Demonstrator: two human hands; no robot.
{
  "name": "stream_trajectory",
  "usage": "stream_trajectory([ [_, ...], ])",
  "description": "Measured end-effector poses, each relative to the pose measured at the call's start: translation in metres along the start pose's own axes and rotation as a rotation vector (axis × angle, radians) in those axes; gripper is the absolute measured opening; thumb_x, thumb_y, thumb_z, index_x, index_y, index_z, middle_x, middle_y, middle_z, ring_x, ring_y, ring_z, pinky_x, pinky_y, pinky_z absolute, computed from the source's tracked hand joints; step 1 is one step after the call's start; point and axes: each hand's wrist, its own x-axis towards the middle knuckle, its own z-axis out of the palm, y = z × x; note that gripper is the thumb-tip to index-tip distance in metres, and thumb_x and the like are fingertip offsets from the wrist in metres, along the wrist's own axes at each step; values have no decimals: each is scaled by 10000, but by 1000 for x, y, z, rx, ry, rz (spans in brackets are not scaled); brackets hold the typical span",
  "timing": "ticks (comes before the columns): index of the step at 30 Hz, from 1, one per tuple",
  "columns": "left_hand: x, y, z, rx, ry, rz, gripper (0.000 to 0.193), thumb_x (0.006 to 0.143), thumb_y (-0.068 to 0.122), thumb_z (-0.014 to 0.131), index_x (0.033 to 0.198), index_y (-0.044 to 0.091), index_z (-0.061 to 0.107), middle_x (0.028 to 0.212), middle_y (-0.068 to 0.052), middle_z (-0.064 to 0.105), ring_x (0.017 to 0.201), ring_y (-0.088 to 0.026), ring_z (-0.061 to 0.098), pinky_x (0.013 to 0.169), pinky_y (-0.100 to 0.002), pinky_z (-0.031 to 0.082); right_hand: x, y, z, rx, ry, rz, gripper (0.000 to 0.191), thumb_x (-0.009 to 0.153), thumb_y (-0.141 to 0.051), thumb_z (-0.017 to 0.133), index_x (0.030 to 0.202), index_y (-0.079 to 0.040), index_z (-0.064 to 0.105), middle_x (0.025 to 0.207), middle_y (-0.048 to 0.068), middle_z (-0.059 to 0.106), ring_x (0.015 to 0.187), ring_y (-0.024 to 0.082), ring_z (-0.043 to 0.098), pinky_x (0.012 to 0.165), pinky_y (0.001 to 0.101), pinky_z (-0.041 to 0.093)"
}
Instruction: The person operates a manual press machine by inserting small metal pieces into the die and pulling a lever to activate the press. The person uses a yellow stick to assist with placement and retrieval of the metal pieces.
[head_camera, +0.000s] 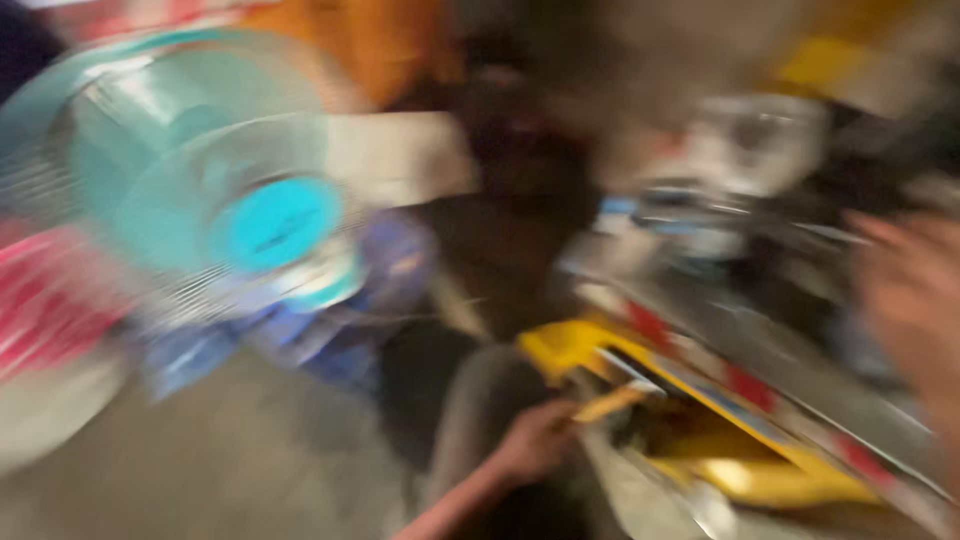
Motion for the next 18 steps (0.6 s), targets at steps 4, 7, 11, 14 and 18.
stream_trajectory([
  [4,11,0,9,-447,-102,-264,348,986,151,652,1314,45,605,824,-15,632,658,-69,548,543,-232,454,47,20,2,-127,154,-116,139,1017,-66,747,1126,-148,776,1067,-11,685,1019,224,612,951,424,422],
  [7,18,-2,12,-472,-70,-384,381,960,165,652,1315,37,598,788,-45,685,613,-85,575,508,-235,468,80,25,20,-299,71,-115,144,999,-95,706,1110,-153,778,1082,-33,692,1075,212,582,987,455,374],
  [11,22,0,9,-508,-78,-378,416,965,188,652,1336,17,575,799,-56,692,643,-80,598,516,-242,487,111,13,45,-551,-51,-153,126,1002,-220,661,1041,-171,770,1061,-32,683,1149,217,569,1047,523,353],
  [14,21,5,6,-481,-76,-404,416,966,193,652,1331,7,583,803,-57,695,647,-80,603,519,-243,492,119,6,50,-606,-115,-159,146,979,-232,639,1024,-157,755,1104,-22,691,1221,224,568,1079,533,359],
  [18,20,5,3,-491,-69,-442,419,964,181,653,1339,11,576,817,-58,698,665,-78,606,531,-246,499,95,7,34,-315,-88,-191,258,927,-158,699,1172,-124,772,1166,19,703,1164,243,572,1014,484,406],
])
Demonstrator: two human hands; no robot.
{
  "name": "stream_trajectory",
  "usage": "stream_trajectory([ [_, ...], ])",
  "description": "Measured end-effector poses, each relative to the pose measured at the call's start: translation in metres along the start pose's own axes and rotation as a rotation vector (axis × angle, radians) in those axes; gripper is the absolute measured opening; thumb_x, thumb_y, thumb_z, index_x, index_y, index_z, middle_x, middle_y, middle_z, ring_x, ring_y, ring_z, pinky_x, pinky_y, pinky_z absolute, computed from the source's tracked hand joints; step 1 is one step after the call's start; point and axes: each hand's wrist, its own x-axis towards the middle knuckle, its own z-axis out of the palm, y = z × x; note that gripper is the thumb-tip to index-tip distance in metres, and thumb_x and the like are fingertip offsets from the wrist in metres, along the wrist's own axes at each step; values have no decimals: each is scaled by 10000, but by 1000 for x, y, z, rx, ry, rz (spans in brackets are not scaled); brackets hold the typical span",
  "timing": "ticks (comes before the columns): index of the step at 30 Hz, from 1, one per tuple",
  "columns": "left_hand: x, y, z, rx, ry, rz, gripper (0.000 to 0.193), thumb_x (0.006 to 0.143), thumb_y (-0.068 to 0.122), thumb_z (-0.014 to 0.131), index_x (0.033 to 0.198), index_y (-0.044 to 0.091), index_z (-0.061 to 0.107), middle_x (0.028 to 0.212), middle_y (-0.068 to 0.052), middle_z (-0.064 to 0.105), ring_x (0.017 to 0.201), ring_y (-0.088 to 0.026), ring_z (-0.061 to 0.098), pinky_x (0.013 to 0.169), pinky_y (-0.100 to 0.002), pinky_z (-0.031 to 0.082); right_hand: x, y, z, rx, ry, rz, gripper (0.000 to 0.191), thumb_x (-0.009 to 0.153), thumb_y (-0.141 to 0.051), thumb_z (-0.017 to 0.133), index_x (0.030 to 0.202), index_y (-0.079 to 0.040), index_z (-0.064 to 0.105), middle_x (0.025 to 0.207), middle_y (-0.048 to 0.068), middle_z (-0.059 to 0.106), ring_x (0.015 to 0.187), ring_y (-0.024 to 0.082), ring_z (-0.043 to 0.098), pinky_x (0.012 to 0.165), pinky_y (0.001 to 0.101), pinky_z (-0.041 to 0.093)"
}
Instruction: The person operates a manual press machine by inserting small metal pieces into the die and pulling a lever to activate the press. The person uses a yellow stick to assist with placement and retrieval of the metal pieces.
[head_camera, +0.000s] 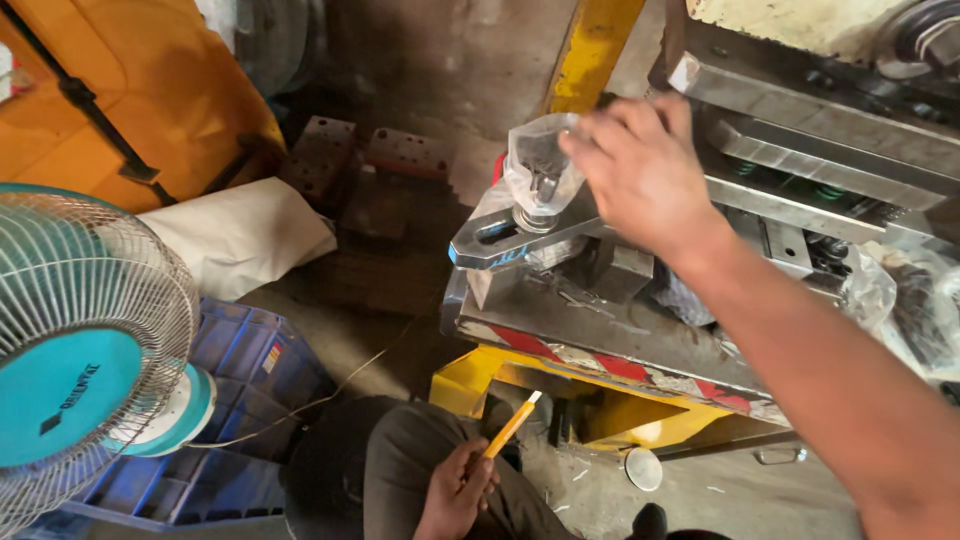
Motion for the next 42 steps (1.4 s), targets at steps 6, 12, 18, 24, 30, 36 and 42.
stream_trajectory([
  [6,6,-26,-7,13,-23,109,370,954,133,671,1291,-16,642,797,-61,656,633,-107,576,547,-269,492,-108,-10,-22,294,-92,139,406,849,-311,828,1180,-91,750,1200,69,680,1142,273,639,1055,473,464],
  [12,19,5,31,-212,48,107,301,926,97,630,1204,-15,656,716,-95,643,549,-149,561,482,-283,432,-157,37,-16,289,-355,610,924,742,-602,810,1442,-57,551,1397,224,600,1215,425,582,1014,505,444],
  [18,65,129,119,16,-18,424,158,959,56,580,1069,-18,666,630,-31,550,456,-96,470,415,-253,383,-153,70,-1,386,-620,771,1033,704,-754,750,1480,-130,476,1442,193,542,1300,407,527,1030,490,425],
  [24,128,203,194,53,-35,536,128,960,50,577,1029,-2,672,649,1,532,467,-61,450,399,-236,381,-148,73,-16,372,-649,764,976,686,-781,728,1464,-232,511,1442,128,569,1331,357,522,1080,498,411],
  [30,161,204,216,22,-33,477,140,945,47,571,1033,2,670,618,18,490,468,-49,415,383,-242,365,-140,80,-31,473,-811,845,913,685,-781,716,1439,-300,535,1402,99,607,1313,341,548,1061,511,440],
  [36,171,203,217,-147,-87,383,105,941,38,572,1028,18,628,589,32,416,448,-62,353,387,-257,337,-148,83,-33,448,-732,833,952,667,-796,732,1439,-280,520,1430,90,574,1327,335,521,1070,504,420],
  [42,178,218,206,-66,-154,258,94,942,37,573,1025,51,615,614,31,444,448,-64,359,397,-257,326,-151,84,-29,440,-672,826,1039,637,-802,750,1467,-247,462,1512,107,488,1381,357,450,1087,507,372],
])
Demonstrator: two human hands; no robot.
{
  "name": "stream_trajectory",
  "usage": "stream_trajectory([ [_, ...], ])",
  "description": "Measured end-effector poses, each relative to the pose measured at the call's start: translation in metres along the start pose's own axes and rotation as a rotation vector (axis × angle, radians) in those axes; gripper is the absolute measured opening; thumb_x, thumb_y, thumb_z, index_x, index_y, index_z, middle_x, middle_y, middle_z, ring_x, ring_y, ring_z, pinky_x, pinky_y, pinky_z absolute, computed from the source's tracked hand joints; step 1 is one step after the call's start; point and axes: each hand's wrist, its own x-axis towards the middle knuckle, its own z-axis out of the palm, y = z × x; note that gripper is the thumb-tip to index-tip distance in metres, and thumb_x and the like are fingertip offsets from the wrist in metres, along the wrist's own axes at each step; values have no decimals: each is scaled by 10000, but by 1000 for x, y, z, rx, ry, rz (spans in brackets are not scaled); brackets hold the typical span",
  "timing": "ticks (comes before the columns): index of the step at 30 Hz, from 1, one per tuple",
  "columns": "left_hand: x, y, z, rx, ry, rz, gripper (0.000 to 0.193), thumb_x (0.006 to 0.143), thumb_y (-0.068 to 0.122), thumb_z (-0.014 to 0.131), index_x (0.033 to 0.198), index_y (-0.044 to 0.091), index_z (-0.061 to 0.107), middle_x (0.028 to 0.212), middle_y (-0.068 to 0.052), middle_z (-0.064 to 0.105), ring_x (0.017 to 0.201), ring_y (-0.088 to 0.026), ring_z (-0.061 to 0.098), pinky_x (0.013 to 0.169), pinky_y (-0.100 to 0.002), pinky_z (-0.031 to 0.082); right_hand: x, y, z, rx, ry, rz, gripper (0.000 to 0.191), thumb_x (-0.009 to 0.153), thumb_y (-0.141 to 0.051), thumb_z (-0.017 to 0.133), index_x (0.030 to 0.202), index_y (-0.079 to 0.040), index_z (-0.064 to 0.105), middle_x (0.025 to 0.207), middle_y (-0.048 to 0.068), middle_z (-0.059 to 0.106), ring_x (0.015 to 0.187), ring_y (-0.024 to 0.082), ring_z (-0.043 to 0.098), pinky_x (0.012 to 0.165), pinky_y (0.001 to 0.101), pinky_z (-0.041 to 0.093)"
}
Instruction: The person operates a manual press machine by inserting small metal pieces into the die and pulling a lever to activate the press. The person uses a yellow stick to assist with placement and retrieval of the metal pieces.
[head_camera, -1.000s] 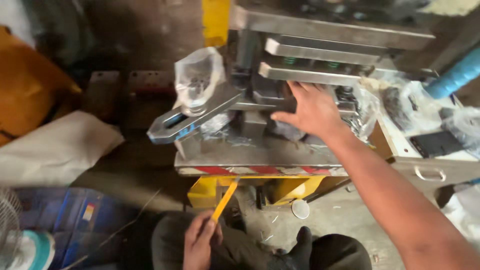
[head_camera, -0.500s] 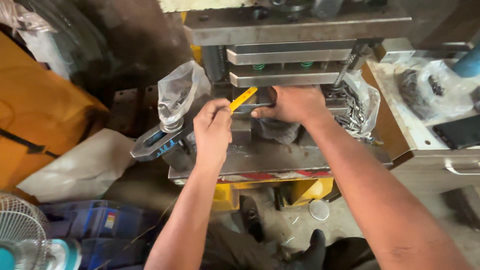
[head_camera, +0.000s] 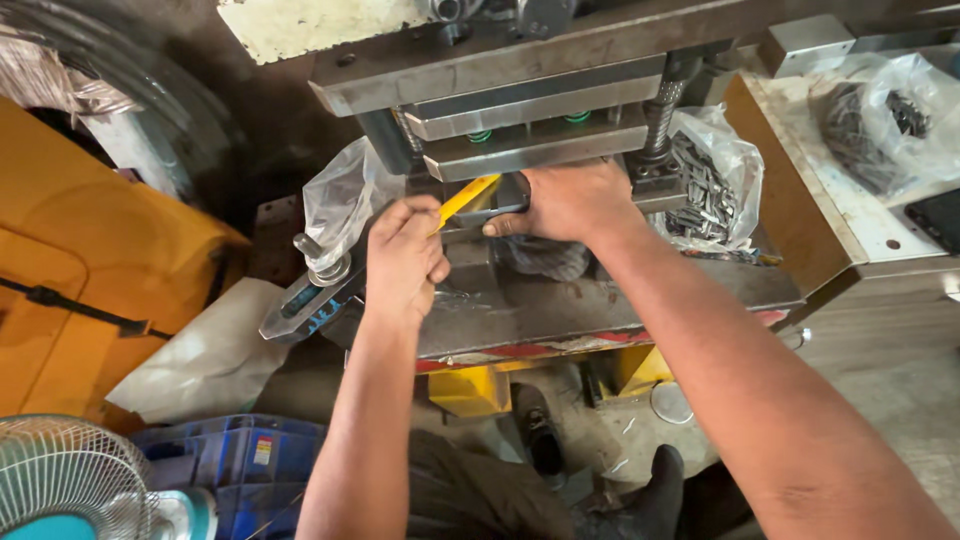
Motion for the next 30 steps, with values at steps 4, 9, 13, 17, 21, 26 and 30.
stream_trajectory([
  [4,6,-9,-5,224,-15,64,105,946,34,591,1034,54,644,630,32,480,465,-46,389,396,-260,330,0,2,3,-2,-32,10,1041,649,-806,726,1486,-246,465,1518,99,498,1402,342,451,1136,496,365],
  [9,-5,-37,-7,666,-29,502,115,997,81,629,1096,34,663,755,4,606,647,-31,492,560,-229,410,1,5,9,-24,63,-38,1051,637,-844,714,1464,-243,468,1510,137,468,1379,374,425,1101,535,326],
  [13,-20,-56,-9,782,29,699,120,1019,95,621,1120,38,649,784,-10,585,675,-56,492,603,-229,434,3,9,17,-51,34,-48,962,675,-856,650,1467,-336,484,1529,95,479,1396,361,434,1128,555,313],
  [17,-38,-69,-10,776,148,711,128,1027,98,617,1135,41,656,809,-24,594,678,-59,505,620,-239,442,7,12,23,-47,-16,-78,930,729,-866,591,1499,-365,449,1507,107,491,1375,356,451,1113,542,329],
  [21,-80,-88,-26,392,226,439,153,1014,72,608,1150,14,646,782,-15,534,618,-65,449,540,-237,384,6,15,26,11,-120,-34,789,775,-831,538,1473,-470,469,1430,76,592,1304,325,555,1057,508,440],
  [26,-175,-128,-76,201,163,273,123,976,13,583,1079,-28,638,694,-18,567,568,-84,494,511,-250,417,1,18,33,38,-19,-109,630,845,-761,519,1436,-543,502,1337,97,669,1221,309,639,993,461,513],
  [30,-229,-160,-116,170,192,78,136,953,-1,601,1068,-34,665,604,-30,533,503,-101,475,467,-267,406,-1,13,35,-39,68,-163,571,869,-735,546,1413,-561,531,1354,143,640,1200,335,633,967,462,506],
])
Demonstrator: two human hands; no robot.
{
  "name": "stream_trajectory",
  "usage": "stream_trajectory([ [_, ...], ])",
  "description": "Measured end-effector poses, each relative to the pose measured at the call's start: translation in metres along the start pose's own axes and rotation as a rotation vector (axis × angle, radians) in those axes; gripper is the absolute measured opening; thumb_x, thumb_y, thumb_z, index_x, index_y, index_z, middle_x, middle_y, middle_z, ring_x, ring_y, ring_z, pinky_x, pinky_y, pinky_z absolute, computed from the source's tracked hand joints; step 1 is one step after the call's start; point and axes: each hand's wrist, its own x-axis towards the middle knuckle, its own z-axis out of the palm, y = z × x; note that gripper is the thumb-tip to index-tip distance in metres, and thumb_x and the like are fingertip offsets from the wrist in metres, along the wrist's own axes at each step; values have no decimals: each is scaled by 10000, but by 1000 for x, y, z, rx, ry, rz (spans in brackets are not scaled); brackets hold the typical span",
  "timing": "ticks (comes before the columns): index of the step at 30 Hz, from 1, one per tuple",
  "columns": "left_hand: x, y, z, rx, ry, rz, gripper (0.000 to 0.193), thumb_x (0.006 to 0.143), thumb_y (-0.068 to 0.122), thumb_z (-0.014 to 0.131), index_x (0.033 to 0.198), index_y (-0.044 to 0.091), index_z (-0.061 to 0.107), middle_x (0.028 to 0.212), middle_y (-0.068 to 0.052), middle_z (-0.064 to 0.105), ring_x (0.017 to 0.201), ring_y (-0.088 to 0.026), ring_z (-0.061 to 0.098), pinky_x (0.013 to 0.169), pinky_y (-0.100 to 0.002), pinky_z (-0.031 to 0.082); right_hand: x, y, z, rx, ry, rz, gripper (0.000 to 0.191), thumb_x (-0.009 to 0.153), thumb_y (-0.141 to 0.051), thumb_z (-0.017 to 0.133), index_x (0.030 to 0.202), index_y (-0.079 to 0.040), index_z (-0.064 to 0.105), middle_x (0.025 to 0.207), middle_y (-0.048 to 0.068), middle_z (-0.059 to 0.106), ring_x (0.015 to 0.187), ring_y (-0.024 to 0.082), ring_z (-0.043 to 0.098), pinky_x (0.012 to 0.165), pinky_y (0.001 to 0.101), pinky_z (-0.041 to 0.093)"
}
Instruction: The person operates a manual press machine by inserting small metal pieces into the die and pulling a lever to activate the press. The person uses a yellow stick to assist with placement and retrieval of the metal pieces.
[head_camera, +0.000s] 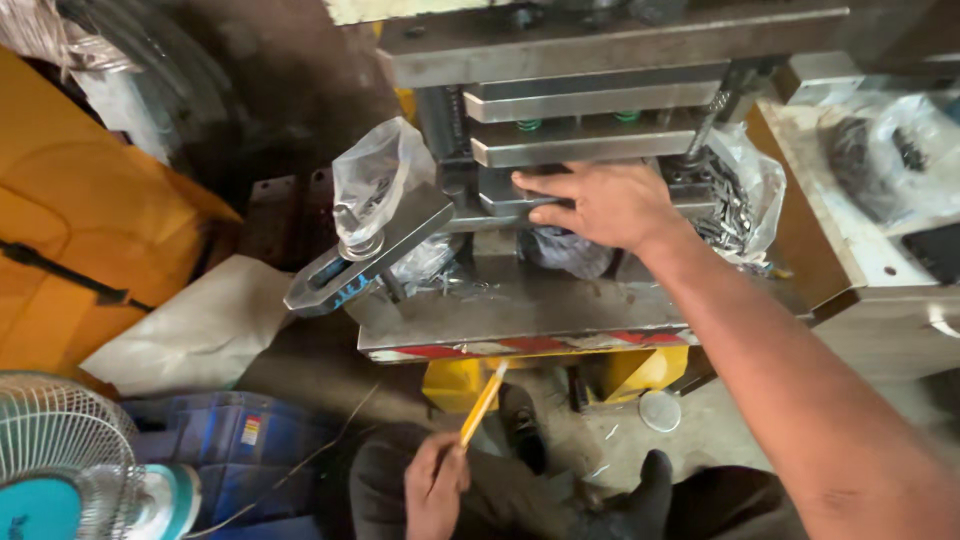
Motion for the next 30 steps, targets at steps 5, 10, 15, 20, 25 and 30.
stream_trajectory([
  [5,-17,-4,-40,-36,124,-240,205,918,33,615,1111,-9,673,565,-60,550,450,-143,489,427,-296,404,-9,-12,-3,29,100,-26,490,869,-631,635,1324,-452,663,1337,86,669,1120,328,659,905,456,530],
  [10,-15,9,-45,-29,-18,-207,226,958,102,611,1160,9,649,610,-2,524,487,-89,475,446,-266,410,-14,-33,14,22,446,-257,267,962,-347,771,1192,-211,787,1179,-13,735,1021,239,692,865,417,508],
  [15,-9,16,-47,-38,-1,-291,216,954,114,631,1150,26,655,632,20,501,507,-66,440,448,-251,376,-22,-45,27,3,639,-231,109,933,-179,795,1024,-121,786,1055,10,729,998,265,671,862,429,460],
  [20,-6,8,-55,-93,0,-296,205,966,119,640,1150,30,652,632,31,480,521,-53,421,459,-236,343,-20,-52,26,192,697,-137,96,959,-162,810,995,-95,751,1026,59,731,992,277,685,885,415,481],
  [25,-2,4,-59,-100,1,-297,216,959,106,627,1157,22,648,620,29,486,514,-56,425,461,-242,350,-9,-67,33,196,643,-90,108,959,-206,810,986,-114,761,1038,51,744,1030,271,688,920,445,459],
  [30,-1,-2,-63,-88,-3,-304,226,962,111,620,1169,24,645,611,21,490,504,-62,434,461,-247,361,-7,-73,33,-64,528,-118,373,935,-395,778,1206,-140,740,1309,73,680,1227,337,589,1034,560,365],
])
